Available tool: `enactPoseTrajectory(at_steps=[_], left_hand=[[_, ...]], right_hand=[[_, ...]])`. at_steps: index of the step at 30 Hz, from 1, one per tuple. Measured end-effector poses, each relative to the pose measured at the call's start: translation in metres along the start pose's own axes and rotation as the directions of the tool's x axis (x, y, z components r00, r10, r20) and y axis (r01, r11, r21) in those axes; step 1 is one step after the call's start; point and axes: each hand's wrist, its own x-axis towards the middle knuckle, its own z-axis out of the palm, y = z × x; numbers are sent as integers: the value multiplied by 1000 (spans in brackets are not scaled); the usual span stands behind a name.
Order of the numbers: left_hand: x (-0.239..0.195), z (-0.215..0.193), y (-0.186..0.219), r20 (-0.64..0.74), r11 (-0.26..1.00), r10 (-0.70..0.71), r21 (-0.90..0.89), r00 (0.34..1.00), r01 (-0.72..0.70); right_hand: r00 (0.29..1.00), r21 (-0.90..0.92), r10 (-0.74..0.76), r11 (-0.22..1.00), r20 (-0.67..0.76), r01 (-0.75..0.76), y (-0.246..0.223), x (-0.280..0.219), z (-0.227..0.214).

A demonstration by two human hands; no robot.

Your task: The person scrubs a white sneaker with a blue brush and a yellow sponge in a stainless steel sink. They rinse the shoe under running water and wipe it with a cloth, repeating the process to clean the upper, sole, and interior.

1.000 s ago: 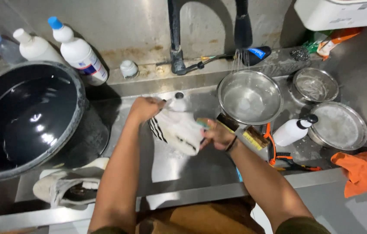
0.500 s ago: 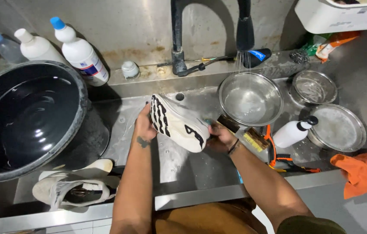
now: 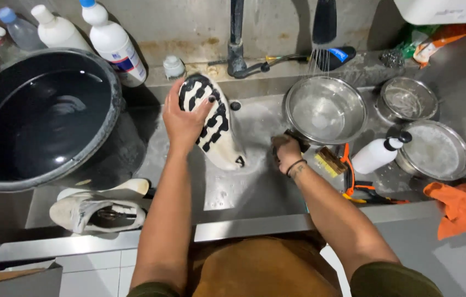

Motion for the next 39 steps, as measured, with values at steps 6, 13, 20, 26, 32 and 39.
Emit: enactPoseTrajectory(at_steps=[6,13,20,26,32,39], left_hand=[[2,3,14,-5,924,362,135,932,-358],[1,8,-10,25,881,459,116,888,-459],[9,27,-93,-43,948,291,-124,956,-294],[26,23,-121,16,930,134,-348,991,-120],[60,-13,-113,243,805,-293,-460,925,376],[38,-16,-42,220,983,-171,109,960,150]], right_hand=[[998,-166,-3,986,60,13,25,43,-11],[998,-358,-38,933,43,51,60,79,7],[925,-298,-252,893,286,336,-40,-47,-15],[882,-426,-330,782,335,454,-49,-26,-49],[622,-589,-628,303,468,749,-4,-34,-117],[828,-638,-485,551,280,538,-18,-35,-137]])
